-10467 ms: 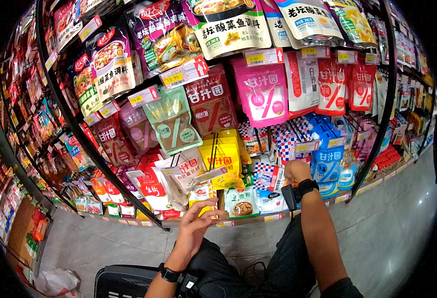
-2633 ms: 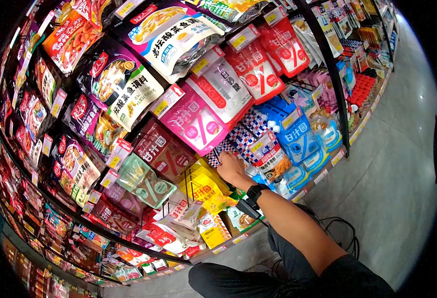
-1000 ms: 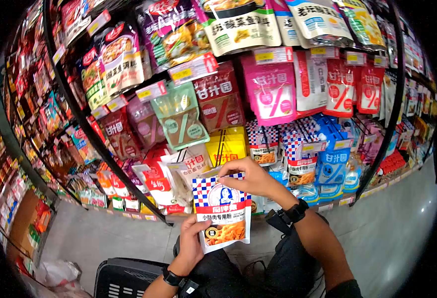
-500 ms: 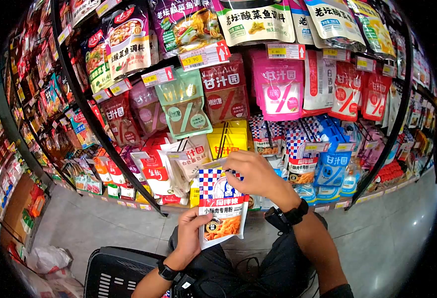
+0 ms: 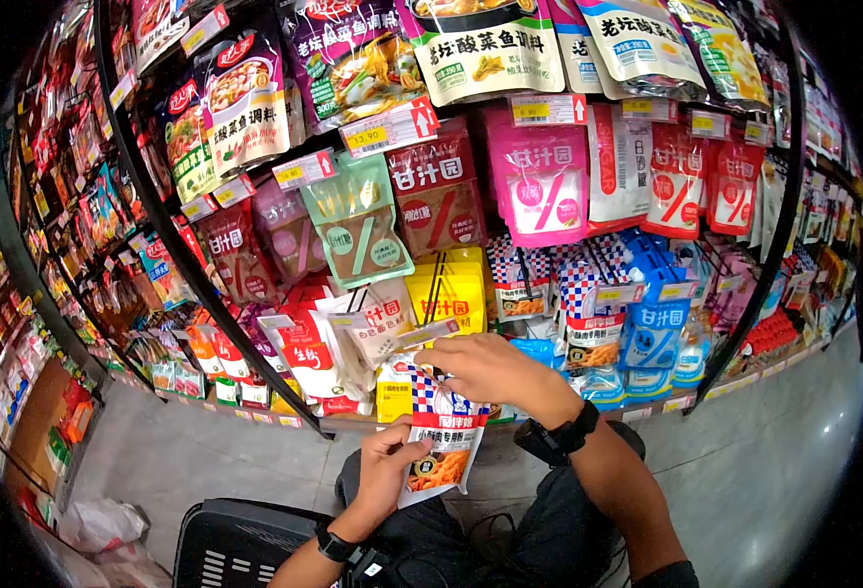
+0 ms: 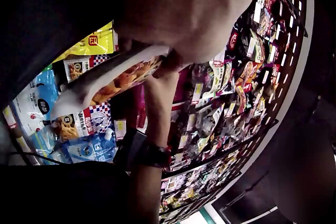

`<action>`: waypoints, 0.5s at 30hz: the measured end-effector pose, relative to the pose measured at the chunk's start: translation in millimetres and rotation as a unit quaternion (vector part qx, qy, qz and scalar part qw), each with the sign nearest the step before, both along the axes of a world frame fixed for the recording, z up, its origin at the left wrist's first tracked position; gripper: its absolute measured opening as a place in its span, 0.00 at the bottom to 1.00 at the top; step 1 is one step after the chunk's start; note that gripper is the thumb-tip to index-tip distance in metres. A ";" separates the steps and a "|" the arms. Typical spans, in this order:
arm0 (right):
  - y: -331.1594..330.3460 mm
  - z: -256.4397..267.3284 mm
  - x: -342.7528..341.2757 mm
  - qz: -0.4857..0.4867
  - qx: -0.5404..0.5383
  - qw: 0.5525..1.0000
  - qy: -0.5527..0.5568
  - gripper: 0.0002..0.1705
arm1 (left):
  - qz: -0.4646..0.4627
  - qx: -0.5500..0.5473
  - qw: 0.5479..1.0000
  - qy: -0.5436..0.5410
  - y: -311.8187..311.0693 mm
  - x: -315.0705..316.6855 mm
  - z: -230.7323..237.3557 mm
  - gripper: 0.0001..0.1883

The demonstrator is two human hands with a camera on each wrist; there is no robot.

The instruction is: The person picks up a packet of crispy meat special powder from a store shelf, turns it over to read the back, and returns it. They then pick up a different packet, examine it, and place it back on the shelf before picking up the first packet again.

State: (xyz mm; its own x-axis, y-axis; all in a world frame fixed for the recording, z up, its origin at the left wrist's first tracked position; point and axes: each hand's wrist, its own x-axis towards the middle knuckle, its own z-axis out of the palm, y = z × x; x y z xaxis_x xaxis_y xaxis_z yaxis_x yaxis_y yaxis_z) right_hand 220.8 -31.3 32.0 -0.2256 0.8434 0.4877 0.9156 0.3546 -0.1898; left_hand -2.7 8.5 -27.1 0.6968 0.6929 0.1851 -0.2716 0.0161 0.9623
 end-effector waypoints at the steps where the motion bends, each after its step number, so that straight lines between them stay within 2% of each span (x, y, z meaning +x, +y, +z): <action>1: -0.1 -0.8 -0.6 -0.005 -0.005 1.000 -0.001 0.27 | -0.009 0.027 1.000 -0.002 1.1 0.1 0.7 0.09; 2: -1.0 0.2 -2.2 -0.002 0.005 1.000 -0.007 0.21 | -0.005 0.055 0.998 0.030 1.4 -1.6 3.3 0.08; 3: -1.0 0.1 -2.9 -0.003 0.007 1.000 -0.007 0.21 | -0.007 0.057 0.998 0.031 -1.5 -1.0 6.6 0.08; 5: 1.8 -0.2 -2.9 0.012 0.132 0.990 -0.037 0.18 | 0.010 -0.021 1.000 0.017 -5.8 2.6 12.2 0.05; 9: 6.6 3.9 -10.1 -0.011 0.206 0.977 -0.054 0.14 | 0.007 -0.064 0.998 -0.008 -3.5 2.5 7.4 0.02; 11: 3.6 8.0 -13.6 -0.015 0.221 0.974 -0.040 0.13 | 0.018 -0.029 0.999 -0.009 -7.2 4.4 8.9 0.01; 14: -1.4 14.9 -18.6 0.023 0.262 0.960 0.098 0.10 | -0.003 0.058 0.998 -0.016 2.9 -0.3 -2.4 0.01; 15: 0.3 15.9 -18.3 0.023 0.263 0.960 0.096 0.10 | -0.015 0.097 0.995 -0.018 5.8 -1.6 -6.0 0.02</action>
State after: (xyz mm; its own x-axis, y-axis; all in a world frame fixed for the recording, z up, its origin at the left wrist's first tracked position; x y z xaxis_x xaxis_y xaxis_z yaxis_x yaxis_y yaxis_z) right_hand 202.4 -31.1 47.9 -0.1192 0.4605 0.8796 0.8628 0.4864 -0.1378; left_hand -4.3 14.2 -33.0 0.7074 0.6206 0.3383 -0.3082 -0.1599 0.9378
